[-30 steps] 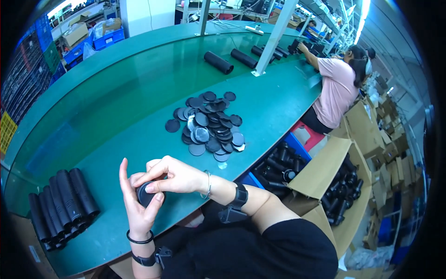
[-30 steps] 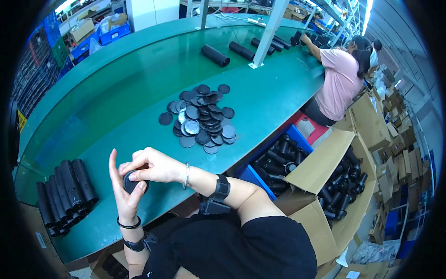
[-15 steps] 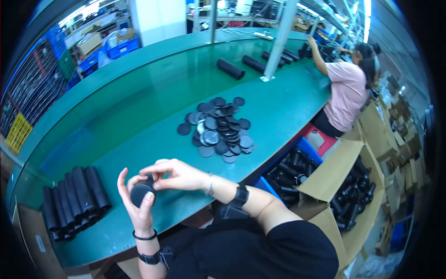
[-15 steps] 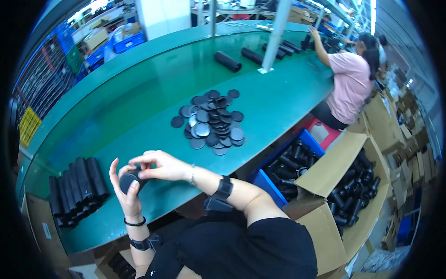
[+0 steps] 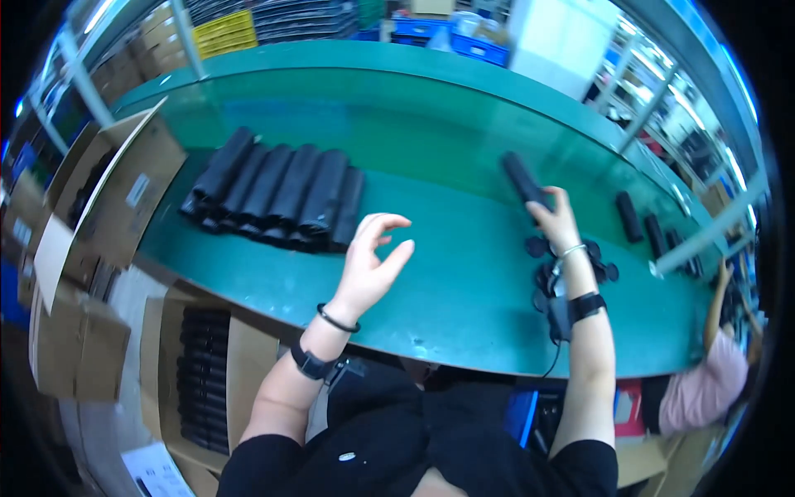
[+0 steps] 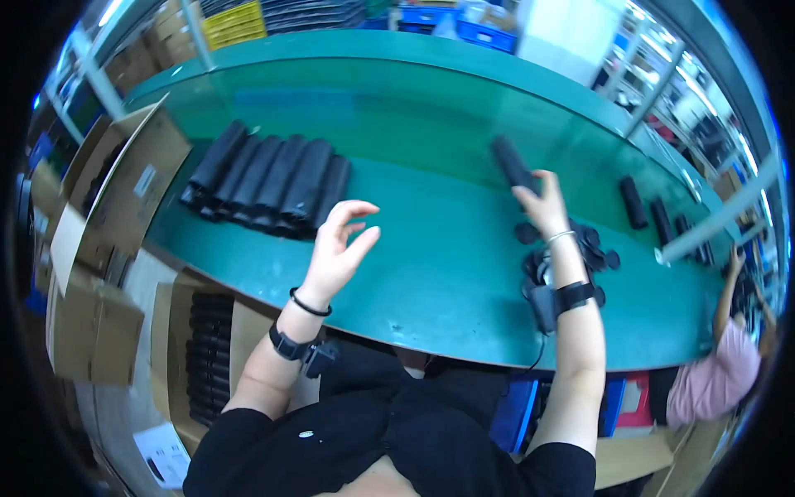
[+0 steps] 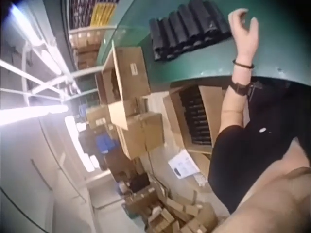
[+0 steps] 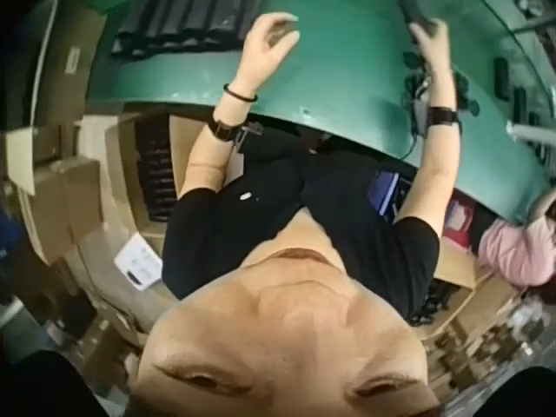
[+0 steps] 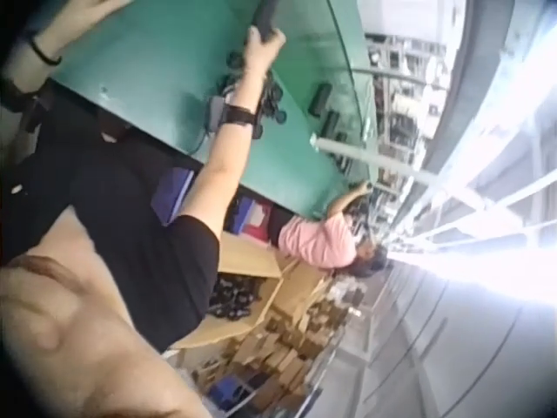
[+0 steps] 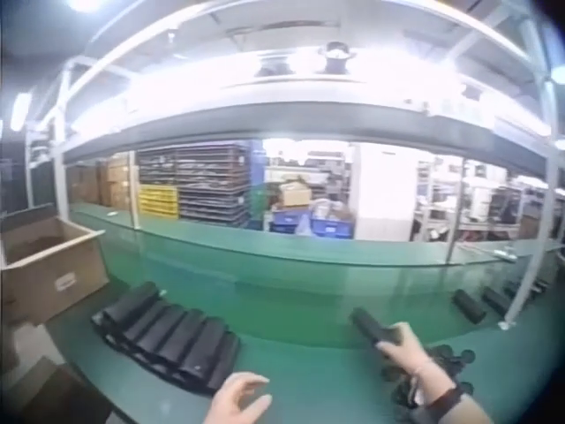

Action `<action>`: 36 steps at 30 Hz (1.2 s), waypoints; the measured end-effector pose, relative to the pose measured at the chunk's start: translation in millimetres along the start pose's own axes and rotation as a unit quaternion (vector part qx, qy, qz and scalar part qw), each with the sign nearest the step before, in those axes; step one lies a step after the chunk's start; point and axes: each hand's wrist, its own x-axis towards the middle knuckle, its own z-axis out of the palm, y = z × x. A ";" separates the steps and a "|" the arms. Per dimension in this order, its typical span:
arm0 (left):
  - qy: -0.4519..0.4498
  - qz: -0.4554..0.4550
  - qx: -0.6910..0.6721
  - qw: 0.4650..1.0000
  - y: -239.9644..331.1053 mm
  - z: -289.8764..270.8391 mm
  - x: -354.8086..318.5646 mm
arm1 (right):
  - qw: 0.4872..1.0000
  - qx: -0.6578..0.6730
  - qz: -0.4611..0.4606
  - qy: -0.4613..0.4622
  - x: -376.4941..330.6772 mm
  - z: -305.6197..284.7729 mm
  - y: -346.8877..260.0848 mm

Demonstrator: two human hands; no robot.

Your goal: The person picks up a black cylinder, presses a cap from a pile onto one end, and places the finished item into a cardboard box.

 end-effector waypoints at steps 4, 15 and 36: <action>0.029 0.140 0.296 0.944 5.3 -16.9 39.1 | 0.969 -0.172 0.051 0.172 80.0 -66.8 118.5; -0.073 -0.086 0.641 0.759 -26.4 -66.5 99.3 | 0.915 -0.389 0.014 0.103 71.2 -26.3 55.9; -0.159 -0.038 -0.137 0.977 -3.4 77.8 12.4 | 0.886 -0.420 -0.099 -0.168 -99.1 -34.1 32.0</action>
